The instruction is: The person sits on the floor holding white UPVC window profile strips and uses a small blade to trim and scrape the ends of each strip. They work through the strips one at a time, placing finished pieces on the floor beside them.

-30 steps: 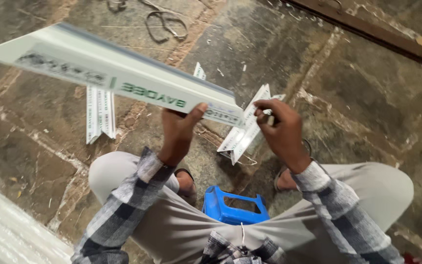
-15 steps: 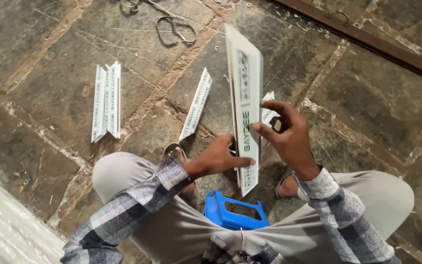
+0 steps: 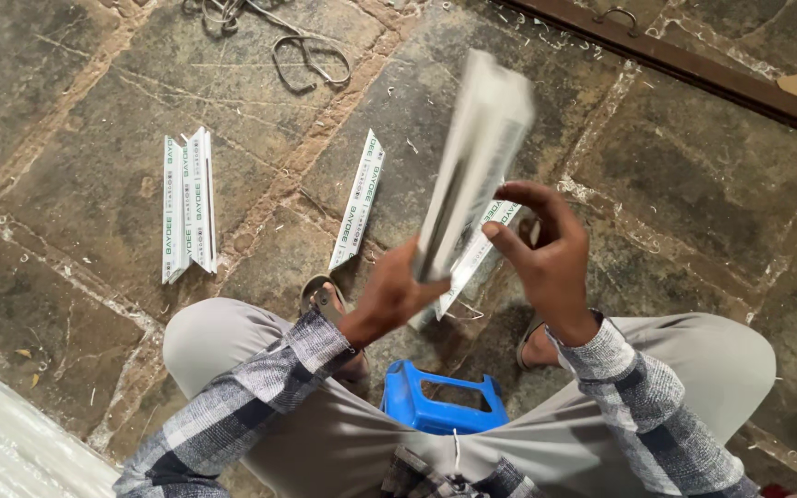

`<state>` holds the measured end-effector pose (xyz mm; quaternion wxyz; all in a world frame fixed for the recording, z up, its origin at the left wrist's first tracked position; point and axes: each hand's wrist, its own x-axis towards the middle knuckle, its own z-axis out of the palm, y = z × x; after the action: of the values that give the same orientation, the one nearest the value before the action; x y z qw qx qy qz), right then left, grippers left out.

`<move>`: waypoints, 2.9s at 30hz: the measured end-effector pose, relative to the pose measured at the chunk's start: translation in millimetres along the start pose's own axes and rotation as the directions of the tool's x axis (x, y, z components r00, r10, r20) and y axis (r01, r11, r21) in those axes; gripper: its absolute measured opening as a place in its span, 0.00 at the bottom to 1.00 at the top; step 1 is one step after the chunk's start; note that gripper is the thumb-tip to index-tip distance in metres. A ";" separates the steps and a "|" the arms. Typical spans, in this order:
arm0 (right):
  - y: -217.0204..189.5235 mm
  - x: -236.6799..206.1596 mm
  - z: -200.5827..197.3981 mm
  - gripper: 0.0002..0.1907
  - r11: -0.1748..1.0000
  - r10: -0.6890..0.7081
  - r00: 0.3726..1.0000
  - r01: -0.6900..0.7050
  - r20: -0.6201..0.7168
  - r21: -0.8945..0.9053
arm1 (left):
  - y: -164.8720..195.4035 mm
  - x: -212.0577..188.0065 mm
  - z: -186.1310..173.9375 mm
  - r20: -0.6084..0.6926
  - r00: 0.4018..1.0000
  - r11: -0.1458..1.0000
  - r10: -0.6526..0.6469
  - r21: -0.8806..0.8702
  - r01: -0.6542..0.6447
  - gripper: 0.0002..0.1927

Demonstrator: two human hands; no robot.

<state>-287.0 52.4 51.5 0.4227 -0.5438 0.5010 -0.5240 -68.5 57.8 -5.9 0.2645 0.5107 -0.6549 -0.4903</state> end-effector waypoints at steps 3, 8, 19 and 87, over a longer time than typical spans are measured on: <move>2.9 -4.9 -8.9 0.20 0.995 0.028 0.999 -0.027 -0.016 0.093 | 5.3 9.6 -16.5 -0.328 0.850 0.896 0.412 0.314 -0.313 0.37; 10.1 -11.9 -16.7 0.17 0.979 0.131 0.991 -0.126 -0.024 0.159 | 15.2 18.7 -54.5 -0.407 0.635 0.631 0.656 0.758 -0.167 0.32; 19.4 -11.6 -29.1 0.31 0.855 -0.094 0.994 0.055 0.050 0.515 | 18.6 8.4 -92.0 -0.469 0.428 0.511 0.773 0.859 0.019 0.21; -4.8 -13.8 8.0 0.07 0.842 -0.355 0.921 0.389 0.159 -0.374 | 49.8 2.9 -35.3 -0.527 0.844 0.739 0.101 -0.528 -0.419 0.21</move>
<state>-277.9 66.2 53.4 0.2136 -0.7265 0.4638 -0.4598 -60.0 41.9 52.4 0.6351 0.3957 -0.4379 -0.4982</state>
